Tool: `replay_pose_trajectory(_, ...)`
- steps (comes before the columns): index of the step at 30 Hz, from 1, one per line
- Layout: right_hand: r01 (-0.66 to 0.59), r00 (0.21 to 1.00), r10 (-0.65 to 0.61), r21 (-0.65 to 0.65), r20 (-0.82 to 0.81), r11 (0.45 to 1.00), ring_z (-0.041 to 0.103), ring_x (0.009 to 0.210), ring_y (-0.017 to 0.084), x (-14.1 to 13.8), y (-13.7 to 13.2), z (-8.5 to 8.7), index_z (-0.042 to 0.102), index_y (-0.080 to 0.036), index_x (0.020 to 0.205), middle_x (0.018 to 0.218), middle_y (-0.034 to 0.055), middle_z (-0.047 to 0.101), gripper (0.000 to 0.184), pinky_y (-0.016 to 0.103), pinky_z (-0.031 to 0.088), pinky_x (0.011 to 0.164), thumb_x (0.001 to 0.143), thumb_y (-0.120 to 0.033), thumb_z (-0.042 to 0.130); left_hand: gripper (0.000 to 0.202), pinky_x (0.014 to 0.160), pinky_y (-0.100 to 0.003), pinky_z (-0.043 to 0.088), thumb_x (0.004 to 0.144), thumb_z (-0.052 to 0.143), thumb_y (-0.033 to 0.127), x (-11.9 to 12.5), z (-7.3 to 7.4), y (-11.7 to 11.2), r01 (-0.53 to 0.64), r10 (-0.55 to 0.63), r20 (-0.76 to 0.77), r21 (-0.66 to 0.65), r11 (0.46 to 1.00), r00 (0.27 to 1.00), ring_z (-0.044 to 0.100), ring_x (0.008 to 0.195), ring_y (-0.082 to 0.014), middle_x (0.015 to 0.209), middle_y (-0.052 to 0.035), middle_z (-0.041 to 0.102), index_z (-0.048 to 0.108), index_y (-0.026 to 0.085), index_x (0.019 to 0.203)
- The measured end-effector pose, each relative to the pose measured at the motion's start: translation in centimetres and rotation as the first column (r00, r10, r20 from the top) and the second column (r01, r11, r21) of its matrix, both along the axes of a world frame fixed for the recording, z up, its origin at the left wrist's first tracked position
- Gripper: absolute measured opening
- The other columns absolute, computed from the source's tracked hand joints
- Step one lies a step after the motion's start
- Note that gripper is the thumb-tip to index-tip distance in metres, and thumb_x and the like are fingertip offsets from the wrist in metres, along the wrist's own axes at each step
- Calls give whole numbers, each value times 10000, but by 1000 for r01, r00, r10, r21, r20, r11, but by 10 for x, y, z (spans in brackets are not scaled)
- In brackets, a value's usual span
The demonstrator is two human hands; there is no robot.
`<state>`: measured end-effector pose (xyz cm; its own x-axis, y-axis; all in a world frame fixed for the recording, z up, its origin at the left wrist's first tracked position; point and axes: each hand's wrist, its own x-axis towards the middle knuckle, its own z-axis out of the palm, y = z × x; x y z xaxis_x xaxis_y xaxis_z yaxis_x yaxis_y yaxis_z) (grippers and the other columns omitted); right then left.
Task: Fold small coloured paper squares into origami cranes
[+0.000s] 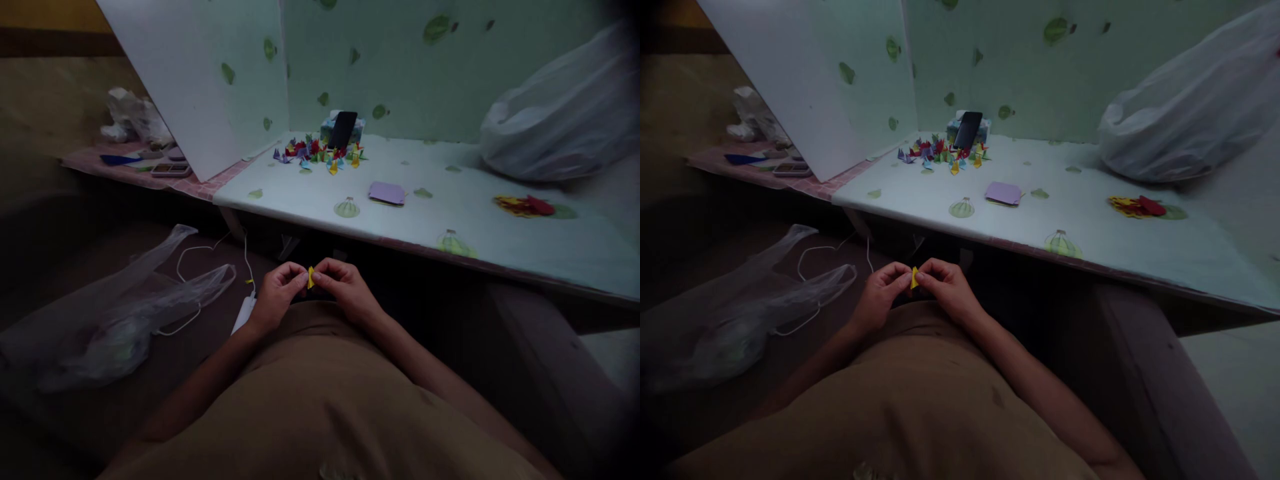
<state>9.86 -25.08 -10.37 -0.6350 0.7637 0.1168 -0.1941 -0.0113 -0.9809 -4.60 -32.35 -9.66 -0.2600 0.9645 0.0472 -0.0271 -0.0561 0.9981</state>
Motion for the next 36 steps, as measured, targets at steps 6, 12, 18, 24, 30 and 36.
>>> replay_pose_trajectory(6, -9, 1000, 10, -25, 3, 1000, 563, 615, 128, -1, -1, 2, 625, -195, 724, 681, -12, 647, 213, 267, 428, 612, 767, -367, 741, 215, 618, -244, 459, 750, 747, 327, 1, -2, 1, -37, 36, 65, 18, 999, 997, 567, 639, -118, 702, 20, 608, 607, 177, 816)
replay_pose_trajectory(12, -18, 999, 18, 13, 28, 1000, 529, 599, 113, 0, -2, 4, 614, -181, 713, 669, -14, 630, 194, 254, 401, 597, 783, -330, 717, 202, 631, -253, 474, 749, 745, 332, 1, 2, -3, -44, 45, 27, -13, 999, 999, 579, 636, -122, 692, 6, 637, 650, 163, 808)
replay_pose_trajectory(18, -7, 998, 3, 59, 67, 998, 499, 603, 116, 0, -1, 4, 605, -183, 700, 657, -16, 600, 227, 252, 380, 585, 790, -363, 709, 190, 656, -253, 469, 786, 713, 343, 0, 5, -4, -18, 18, 13, -19, 1000, 1000, 574, 659, -125, 694, 2, 632, 677, 157, 794)
replay_pose_trajectory(24, -5, 993, -11, 131, 118, 991, 496, 620, 129, -1, 1, -1, 616, -184, 696, 661, -5, 593, 249, 258, 367, 582, 801, -393, 703, 224, 630, -248, 457, 785, 718, 381, -2, 2, -2, -52, 49, -66, -44, 998, 997, 563, 647, -124, 693, 3, 626, 675, 163, 763)
replay_pose_trajectory(30, -40, 993, 28, 100, 117, 994, 501, 599, 128, 0, 0, -1, 630, -191, 739, 653, -14, 586, 181, 272, 383, 600, 828, -347, 654, 232, 629, -247, 463, 776, 722, 390, -2, -2, 0, -65, 64, -15, -53, 996, 998, 561, 639, -125, 687, 5, 627, 677, 163, 758)
replay_pose_trajectory(36, 2, 984, -42, 228, 173, 974, 514, 640, 137, -2, 2, -4, 649, -182, 717, 675, 1, 611, 184, 268, 375, 608, 823, -333, 661, 240, 626, -246, 449, 747, 752, 384, -3, -3, 0, -100, 94, -111, -51, 994, 989, 557, 644, -127, 697, 2, 630, 671, 157, 749)
